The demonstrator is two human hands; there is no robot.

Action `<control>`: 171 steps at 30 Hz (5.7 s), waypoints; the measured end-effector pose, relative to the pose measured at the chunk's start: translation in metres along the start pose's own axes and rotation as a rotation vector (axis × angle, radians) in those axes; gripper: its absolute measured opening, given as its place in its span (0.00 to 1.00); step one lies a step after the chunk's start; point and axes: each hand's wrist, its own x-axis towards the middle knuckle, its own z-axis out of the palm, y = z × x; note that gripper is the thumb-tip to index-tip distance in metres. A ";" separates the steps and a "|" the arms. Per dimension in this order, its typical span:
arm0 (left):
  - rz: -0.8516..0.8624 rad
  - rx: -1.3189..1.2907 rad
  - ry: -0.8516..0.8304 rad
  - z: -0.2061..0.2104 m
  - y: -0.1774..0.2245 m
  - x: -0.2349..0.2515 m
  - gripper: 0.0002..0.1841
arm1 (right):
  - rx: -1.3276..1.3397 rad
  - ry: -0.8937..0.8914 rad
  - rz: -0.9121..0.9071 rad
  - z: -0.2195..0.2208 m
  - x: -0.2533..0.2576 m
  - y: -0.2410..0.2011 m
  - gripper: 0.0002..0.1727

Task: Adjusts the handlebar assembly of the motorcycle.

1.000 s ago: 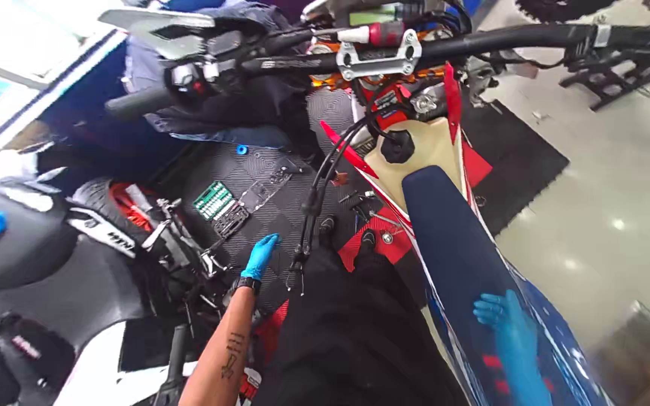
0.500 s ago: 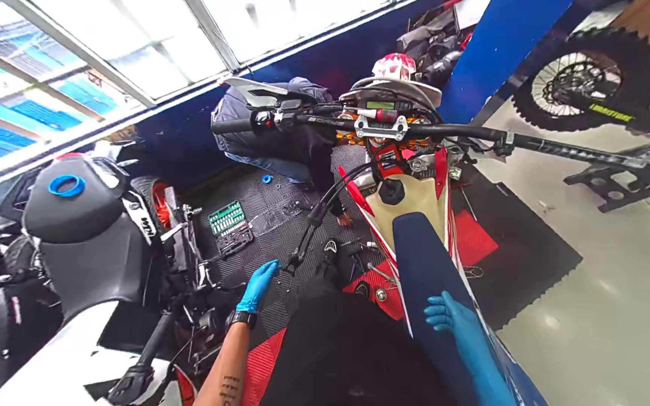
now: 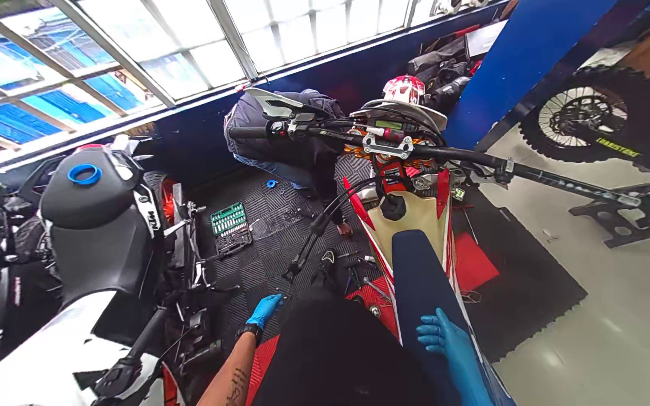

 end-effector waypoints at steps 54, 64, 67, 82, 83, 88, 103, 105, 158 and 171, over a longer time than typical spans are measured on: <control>0.048 -0.020 -0.012 0.032 0.010 0.000 0.23 | 0.506 0.144 -1.028 -0.100 0.159 -0.278 0.30; 0.034 -0.029 -0.030 0.036 0.007 0.004 0.24 | 0.534 0.102 -1.035 -0.096 0.157 -0.276 0.27; 0.027 -0.043 -0.030 0.036 0.004 0.006 0.24 | 0.576 0.082 -1.022 -0.095 0.157 -0.275 0.27; 0.023 -0.037 -0.044 0.036 0.001 0.010 0.24 | 0.633 0.050 -1.012 -0.089 0.159 -0.272 0.23; 0.021 -0.041 -0.046 0.036 0.000 0.012 0.24 | 0.629 0.056 -1.014 -0.088 0.159 -0.272 0.23; 0.021 -0.042 -0.042 0.037 0.004 0.005 0.24 | 0.589 0.077 -0.999 -0.088 0.159 -0.274 0.25; 0.039 -0.008 -0.053 0.039 0.019 0.009 0.24 | 0.559 -0.029 -0.925 -0.026 0.145 -0.260 0.20; 0.044 0.014 -0.053 0.037 0.021 0.011 0.25 | 0.714 0.000 -0.920 -0.040 0.155 -0.264 0.16; 0.829 -0.086 -0.707 0.070 0.217 -0.179 0.28 | 1.086 -0.102 -0.947 -0.003 0.030 -0.223 0.17; 1.079 0.258 -0.509 0.139 0.328 -0.187 0.25 | 1.090 0.171 -0.715 -0.025 0.048 -0.265 0.17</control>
